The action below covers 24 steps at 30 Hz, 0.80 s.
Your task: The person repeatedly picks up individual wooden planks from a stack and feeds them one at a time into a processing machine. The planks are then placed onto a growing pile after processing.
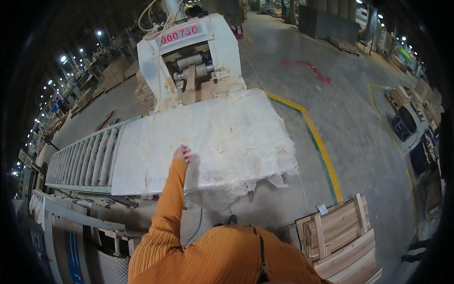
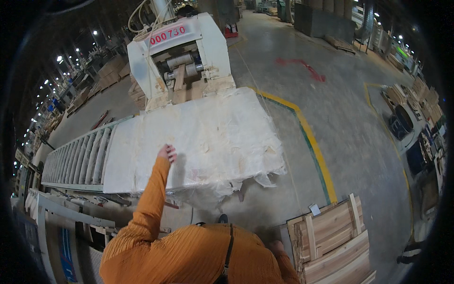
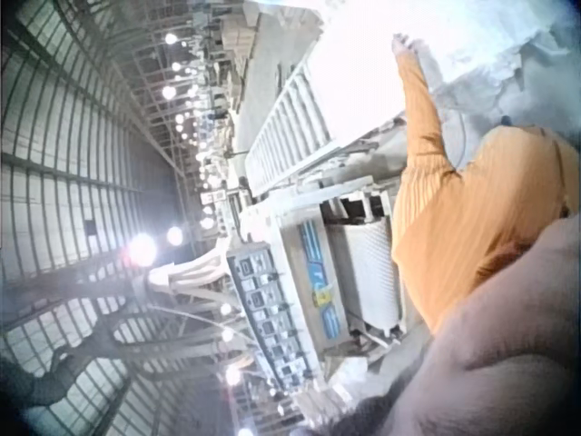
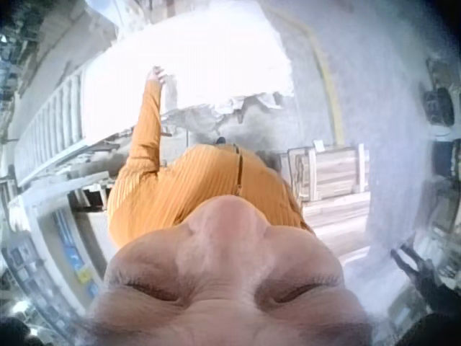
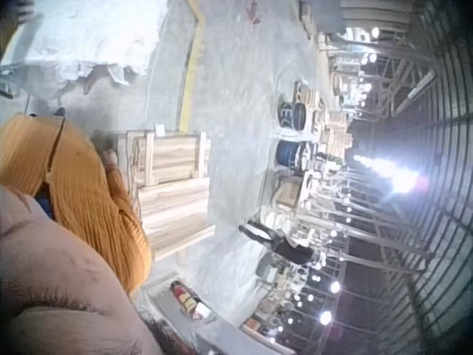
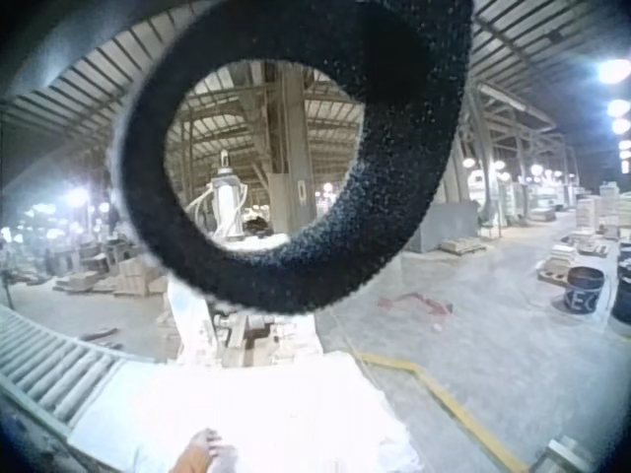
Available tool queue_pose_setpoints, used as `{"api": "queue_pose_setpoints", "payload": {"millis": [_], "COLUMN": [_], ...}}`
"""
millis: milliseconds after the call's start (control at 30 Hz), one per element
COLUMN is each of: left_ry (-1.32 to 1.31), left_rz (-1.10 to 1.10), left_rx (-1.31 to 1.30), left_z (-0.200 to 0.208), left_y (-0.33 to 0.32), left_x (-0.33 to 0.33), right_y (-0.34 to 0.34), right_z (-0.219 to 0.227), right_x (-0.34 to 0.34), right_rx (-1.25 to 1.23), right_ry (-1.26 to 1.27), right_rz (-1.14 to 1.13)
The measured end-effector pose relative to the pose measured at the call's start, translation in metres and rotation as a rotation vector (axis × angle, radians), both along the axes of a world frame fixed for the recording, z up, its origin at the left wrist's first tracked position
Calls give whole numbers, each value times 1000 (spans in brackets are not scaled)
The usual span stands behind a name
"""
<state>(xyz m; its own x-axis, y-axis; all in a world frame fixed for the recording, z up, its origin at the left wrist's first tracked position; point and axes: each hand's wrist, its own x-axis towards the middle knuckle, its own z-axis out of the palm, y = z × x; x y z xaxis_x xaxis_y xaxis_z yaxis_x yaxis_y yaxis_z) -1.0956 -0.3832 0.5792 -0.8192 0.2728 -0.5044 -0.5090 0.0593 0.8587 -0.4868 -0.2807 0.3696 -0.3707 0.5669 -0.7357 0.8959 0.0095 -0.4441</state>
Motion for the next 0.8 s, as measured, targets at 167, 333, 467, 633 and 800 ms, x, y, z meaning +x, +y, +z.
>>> {"api": "queue_pose_setpoints", "payload": {"millis": [167, 333, 467, 633, 800], "left_ry": [150, 469, 608, 501, 234], "left_rz": [-9, 134, -52, -205, -408], "left_rx": [-52, -170, -480, -519, -537], "left_z": [40, 72, 88, 83, 68], "left_y": [37, 93, 132, 174, 179], "left_x": [-105, -188, -243, -276, -270], "right_y": [-14, -32, -49, -70, -86], "right_z": [-5, 1, 20, 40, 37], "right_x": [-28, -60, -87, -102, -94], "right_rx": [31, 44, 23, 16, 16], "right_ry": [21, 8, -11, -24, -81], "right_rz": [-180, -353, -460, -571, -603]}}
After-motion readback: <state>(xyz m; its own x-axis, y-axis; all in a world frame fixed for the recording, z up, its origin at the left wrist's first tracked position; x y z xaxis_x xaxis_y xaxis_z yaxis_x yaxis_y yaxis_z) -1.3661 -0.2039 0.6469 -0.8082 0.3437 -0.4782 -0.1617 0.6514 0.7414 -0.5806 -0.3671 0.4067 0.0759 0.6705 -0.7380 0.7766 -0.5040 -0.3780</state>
